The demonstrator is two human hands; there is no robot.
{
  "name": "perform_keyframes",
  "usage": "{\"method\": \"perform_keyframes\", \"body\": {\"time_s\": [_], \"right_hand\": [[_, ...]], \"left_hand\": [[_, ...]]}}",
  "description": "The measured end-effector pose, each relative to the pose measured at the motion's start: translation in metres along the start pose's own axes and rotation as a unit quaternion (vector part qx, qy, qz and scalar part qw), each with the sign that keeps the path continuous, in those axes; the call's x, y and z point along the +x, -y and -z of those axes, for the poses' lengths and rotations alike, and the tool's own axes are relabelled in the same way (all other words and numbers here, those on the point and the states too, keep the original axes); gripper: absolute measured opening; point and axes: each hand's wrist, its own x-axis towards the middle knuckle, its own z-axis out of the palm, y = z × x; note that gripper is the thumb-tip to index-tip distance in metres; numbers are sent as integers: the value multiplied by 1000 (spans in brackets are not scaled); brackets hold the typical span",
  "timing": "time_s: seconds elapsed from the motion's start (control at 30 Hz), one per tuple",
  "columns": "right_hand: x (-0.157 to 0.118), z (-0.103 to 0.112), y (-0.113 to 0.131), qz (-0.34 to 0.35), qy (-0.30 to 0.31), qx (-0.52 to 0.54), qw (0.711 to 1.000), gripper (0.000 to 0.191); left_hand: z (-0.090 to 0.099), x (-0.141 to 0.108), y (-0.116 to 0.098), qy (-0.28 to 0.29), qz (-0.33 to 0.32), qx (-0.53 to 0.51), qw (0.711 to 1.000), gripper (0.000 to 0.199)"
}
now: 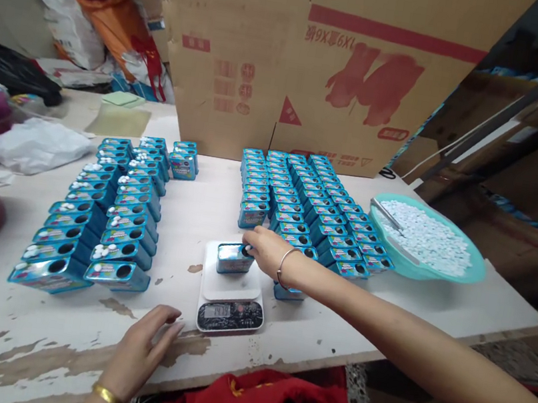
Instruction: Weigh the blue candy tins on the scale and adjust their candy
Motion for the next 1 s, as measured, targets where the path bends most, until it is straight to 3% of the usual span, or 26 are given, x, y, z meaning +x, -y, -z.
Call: {"method": "perform_keyframes", "body": {"time_s": [0.13, 0.4, 0.53, 0.6, 0.67, 0.77, 0.83, 0.9, 1.0], "right_hand": [[-1, 3, 1, -2, 14, -6, 1000, 28], [2, 2, -3, 16, 12, -18, 1000, 23], [0, 7, -4, 14, -27, 21, 999, 18], [-3, 10, -7, 12, -70, 95, 993, 14], [-7, 12, -12, 2, -82, 238, 968, 9], [-13, 10, -25, -40, -32, 495, 867, 7], [-16, 6, -32, -69, -13, 581, 811, 12], [-17, 3, -36, -83, -29, 587, 805, 14], [-19, 5, -33, -81, -56, 535, 839, 7]], "left_hand": [[-8, 5, -6, 19, -4, -4, 1000, 31], [-13, 13, -10, 38, -14, -10, 999, 29], [-12, 13, -7, 36, -12, -12, 999, 26], [-12, 13, -7, 34, -15, -9, 999, 25], [-11, 13, -8, 30, -18, -6, 999, 25], [-10, 13, -9, 28, -17, -4, 999, 25], [-11, 13, -10, 31, -17, -4, 999, 24], [-11, 14, -10, 34, -16, -4, 999, 23], [-12, 16, -11, 39, -15, -7, 999, 23]]}}
